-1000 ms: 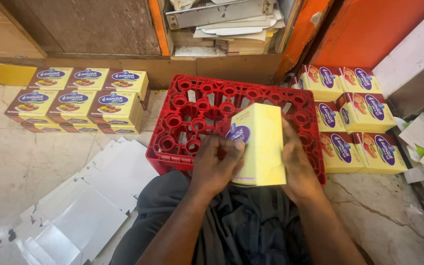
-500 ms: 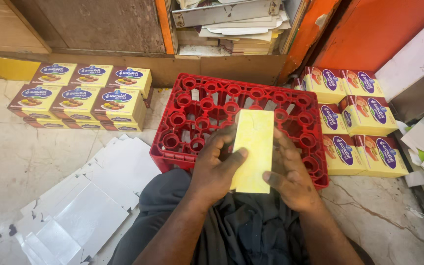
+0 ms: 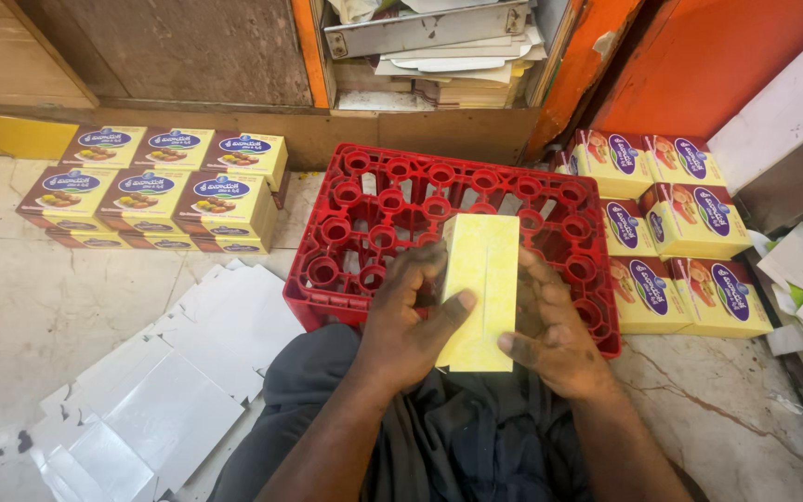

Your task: The person folds flat cardboard sheets into small rectangular boxes using a red plastic crate as a work surface. They then place a yellow product package inside each box, close the flaps, and set the finished boxes aside.

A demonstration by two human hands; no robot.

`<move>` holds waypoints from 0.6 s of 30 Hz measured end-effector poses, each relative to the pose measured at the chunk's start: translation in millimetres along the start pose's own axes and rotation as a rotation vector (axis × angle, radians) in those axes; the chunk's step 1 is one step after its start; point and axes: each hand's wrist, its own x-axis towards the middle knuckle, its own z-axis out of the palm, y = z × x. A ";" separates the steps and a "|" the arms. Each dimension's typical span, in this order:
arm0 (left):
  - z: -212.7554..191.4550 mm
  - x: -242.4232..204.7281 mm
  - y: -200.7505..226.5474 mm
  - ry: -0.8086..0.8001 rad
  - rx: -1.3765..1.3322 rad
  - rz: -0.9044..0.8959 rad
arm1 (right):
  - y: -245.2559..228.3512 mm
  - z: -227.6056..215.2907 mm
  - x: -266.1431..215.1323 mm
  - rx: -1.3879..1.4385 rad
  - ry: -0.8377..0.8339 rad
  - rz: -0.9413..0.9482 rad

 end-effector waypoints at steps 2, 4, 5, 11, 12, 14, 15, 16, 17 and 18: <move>6.8 -3.0 -1.3 0.003 -0.130 -0.016 | 0.9 1.9 -0.2 0.006 0.008 -0.043; 10.6 -6.6 -5.0 0.029 -0.144 0.044 | 4.7 4.4 -0.4 0.005 0.039 -0.086; 12.1 -7.7 -7.8 0.053 -0.094 0.112 | 8.3 6.5 0.1 0.000 0.066 -0.107; 3.1 -3.6 -32.1 -0.009 -0.110 0.160 | 34.7 3.7 5.8 0.442 0.401 0.026; -1.0 0.7 -37.6 -0.013 0.018 0.194 | 38.2 -2.6 9.8 0.534 0.444 0.057; -6.4 4.4 -48.0 -0.009 0.442 0.238 | 42.0 -18.3 14.2 0.400 0.587 0.158; -9.1 5.7 -53.4 -0.006 0.655 0.256 | 43.5 -25.5 14.4 0.331 0.657 0.208; -11.2 7.0 -58.6 -0.016 0.633 0.242 | 44.9 -31.6 12.2 0.162 0.609 0.148; -13.2 8.4 -63.3 -0.025 0.612 0.229 | 45.9 -37.1 9.2 -0.006 0.558 0.086; -14.4 9.0 -67.1 -0.036 0.590 0.215 | 46.1 -42.1 5.7 -0.172 0.506 0.026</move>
